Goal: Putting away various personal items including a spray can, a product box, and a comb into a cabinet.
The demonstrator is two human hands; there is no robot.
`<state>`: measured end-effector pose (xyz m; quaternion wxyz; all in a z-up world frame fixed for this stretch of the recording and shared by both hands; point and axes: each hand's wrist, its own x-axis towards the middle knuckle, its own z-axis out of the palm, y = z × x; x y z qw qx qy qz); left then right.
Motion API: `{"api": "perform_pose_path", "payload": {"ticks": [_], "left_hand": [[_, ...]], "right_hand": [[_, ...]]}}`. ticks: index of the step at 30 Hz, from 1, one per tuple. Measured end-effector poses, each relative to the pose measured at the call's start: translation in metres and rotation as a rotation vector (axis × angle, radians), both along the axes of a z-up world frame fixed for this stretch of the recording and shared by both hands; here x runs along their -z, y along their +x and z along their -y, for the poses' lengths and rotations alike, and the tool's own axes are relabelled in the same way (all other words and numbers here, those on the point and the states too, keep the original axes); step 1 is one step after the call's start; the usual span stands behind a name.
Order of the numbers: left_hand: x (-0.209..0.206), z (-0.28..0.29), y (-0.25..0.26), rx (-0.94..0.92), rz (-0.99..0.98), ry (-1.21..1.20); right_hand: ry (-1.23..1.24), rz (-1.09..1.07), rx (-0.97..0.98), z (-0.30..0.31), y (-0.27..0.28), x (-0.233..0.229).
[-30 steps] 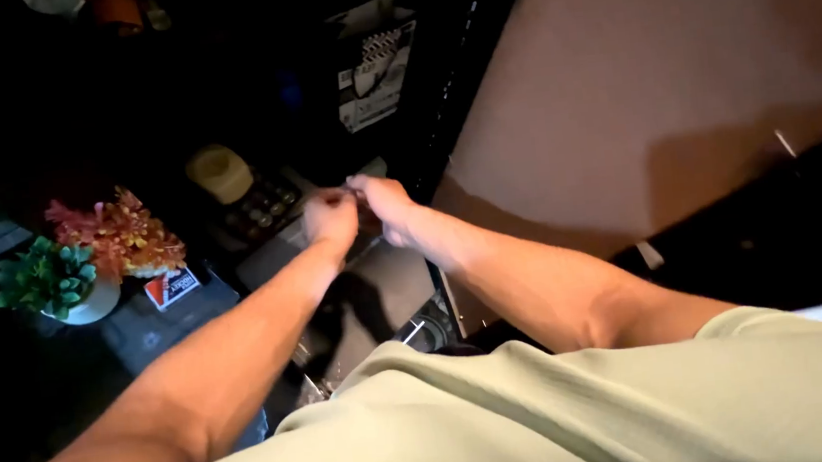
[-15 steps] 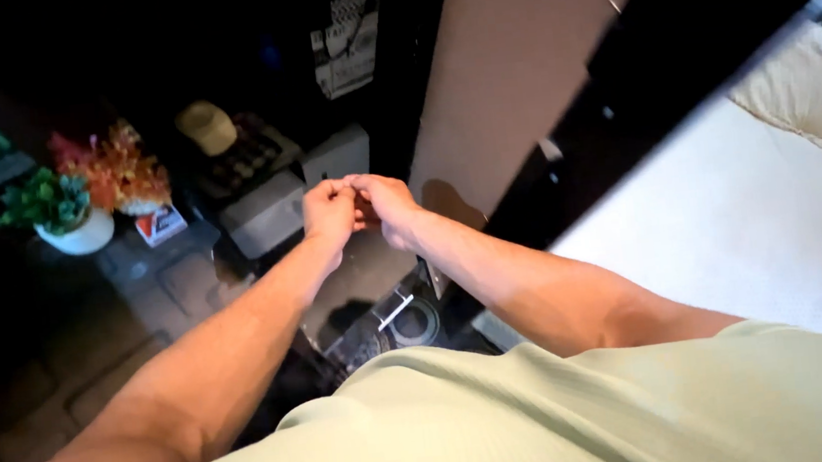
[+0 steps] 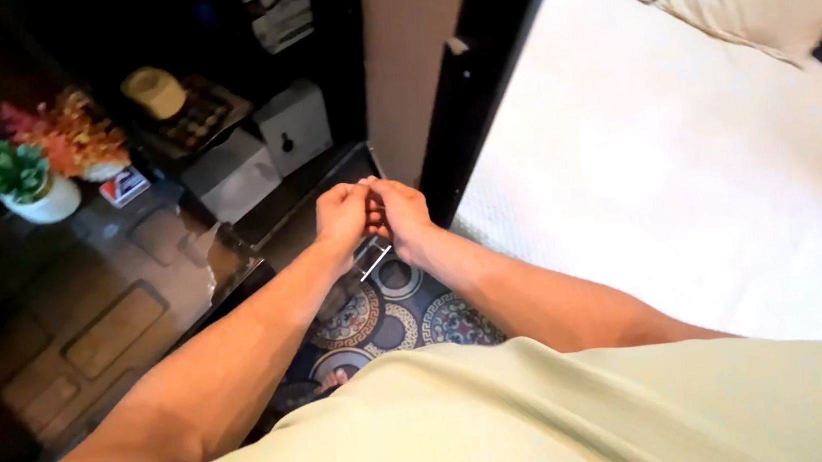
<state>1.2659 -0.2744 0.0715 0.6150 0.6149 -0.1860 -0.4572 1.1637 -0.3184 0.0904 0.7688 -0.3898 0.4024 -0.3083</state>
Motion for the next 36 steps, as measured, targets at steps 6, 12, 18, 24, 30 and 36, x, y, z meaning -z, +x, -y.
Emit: {"api": "perform_pose_path", "payload": {"ticks": [6,12,18,24,30,36], "left_hand": [[-0.035,0.01,-0.036,0.158,0.063,-0.057],[-0.046,0.015,-0.056,0.275,0.135,-0.051],[-0.021,0.046,-0.079,0.282,0.209,-0.36],[-0.026,0.034,-0.077,0.244,0.127,-0.326],[-0.021,0.006,-0.044,0.051,0.157,-0.228],[-0.04,-0.038,0.01,-0.252,0.363,-0.098]], "right_hand": [[-0.006,0.134,0.179,0.014,-0.034,0.008],[-0.299,-0.263,0.727,0.008,-0.066,0.011],[-0.159,-0.091,0.662,0.018,-0.085,-0.016],[-0.063,-0.081,0.607,0.013,-0.074,-0.031],[-0.143,-0.159,0.504,-0.009,-0.039,-0.021],[-0.054,-0.201,0.308,-0.046,0.023,-0.034]]}}
